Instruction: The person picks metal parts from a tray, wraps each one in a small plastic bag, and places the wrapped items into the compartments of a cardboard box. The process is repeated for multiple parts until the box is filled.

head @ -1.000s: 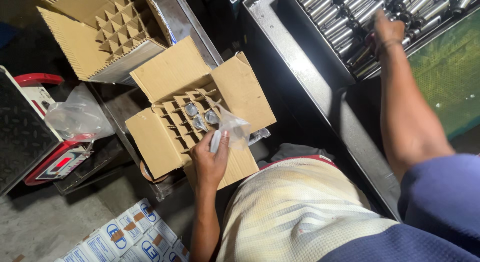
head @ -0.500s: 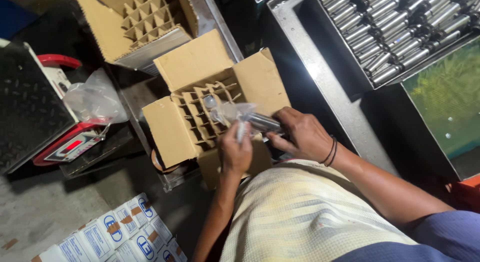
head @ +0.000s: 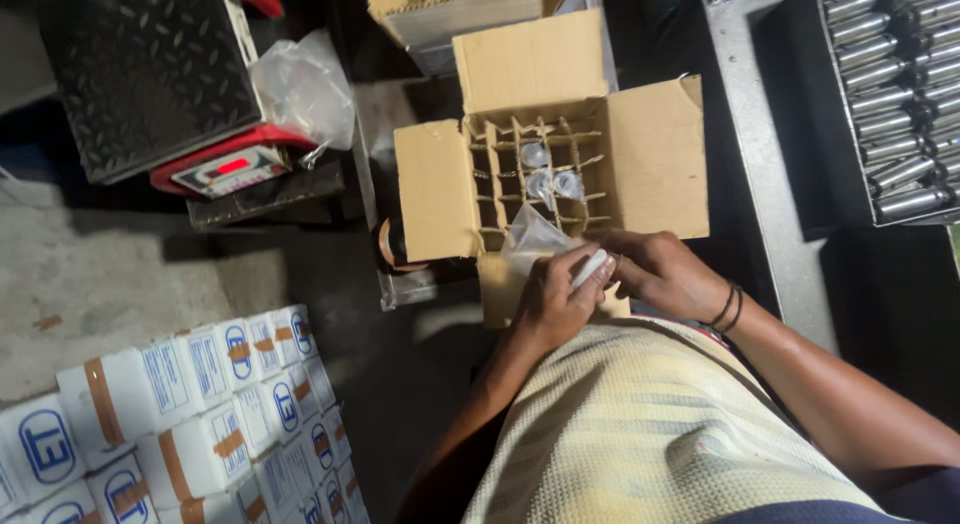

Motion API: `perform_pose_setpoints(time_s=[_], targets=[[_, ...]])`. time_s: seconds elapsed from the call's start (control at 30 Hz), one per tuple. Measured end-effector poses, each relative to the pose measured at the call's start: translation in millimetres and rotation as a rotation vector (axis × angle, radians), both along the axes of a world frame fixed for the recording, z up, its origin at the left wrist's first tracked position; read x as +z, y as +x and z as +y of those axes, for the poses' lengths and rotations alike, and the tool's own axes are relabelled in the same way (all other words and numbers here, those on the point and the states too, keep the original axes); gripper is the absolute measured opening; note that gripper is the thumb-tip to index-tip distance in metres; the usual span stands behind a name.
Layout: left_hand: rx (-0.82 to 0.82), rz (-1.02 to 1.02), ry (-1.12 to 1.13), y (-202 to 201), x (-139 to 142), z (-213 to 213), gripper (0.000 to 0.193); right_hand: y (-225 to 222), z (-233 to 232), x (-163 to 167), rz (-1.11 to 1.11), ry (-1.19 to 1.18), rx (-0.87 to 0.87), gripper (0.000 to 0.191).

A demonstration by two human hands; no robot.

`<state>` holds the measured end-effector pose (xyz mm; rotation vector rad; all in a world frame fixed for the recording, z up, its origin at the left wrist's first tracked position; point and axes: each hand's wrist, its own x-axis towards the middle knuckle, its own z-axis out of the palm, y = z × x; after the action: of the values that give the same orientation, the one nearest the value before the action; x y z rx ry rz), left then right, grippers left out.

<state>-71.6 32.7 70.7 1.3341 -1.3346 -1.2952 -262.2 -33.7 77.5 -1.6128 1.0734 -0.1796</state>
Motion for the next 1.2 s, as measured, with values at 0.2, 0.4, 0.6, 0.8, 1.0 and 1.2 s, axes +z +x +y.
perform_pose_setpoints(time_s=[0.2, 0.4, 0.6, 0.8, 1.0, 1.2], targets=[[-0.021, -0.41, -0.29, 10, 10, -2, 0.018, 27, -22, 7, 0.146, -0.416, 0.049, 0.028], [0.28, 0.252, 0.003, 16, 9, -8, 0.028, 16, -27, -47, -0.381, 0.25, -0.046, 0.034], [-0.052, 0.069, 0.018, 8, 27, -17, 0.025, 27, -16, -84, -0.891, 0.607, 0.014, 0.052], [0.236, 0.405, 0.112, 68, -17, -11, 0.022, 14, -21, -1, -0.298, 0.129, -0.059, 0.046], [0.688, 0.875, 0.317, 79, -87, -1, 0.018, 43, -45, 0, -0.315, -1.024, -0.382, 0.029], [0.397, 0.909, 0.401, 78, -108, 9, 0.03, 57, -87, -106, -0.276, -0.342, -0.61, 0.012]])
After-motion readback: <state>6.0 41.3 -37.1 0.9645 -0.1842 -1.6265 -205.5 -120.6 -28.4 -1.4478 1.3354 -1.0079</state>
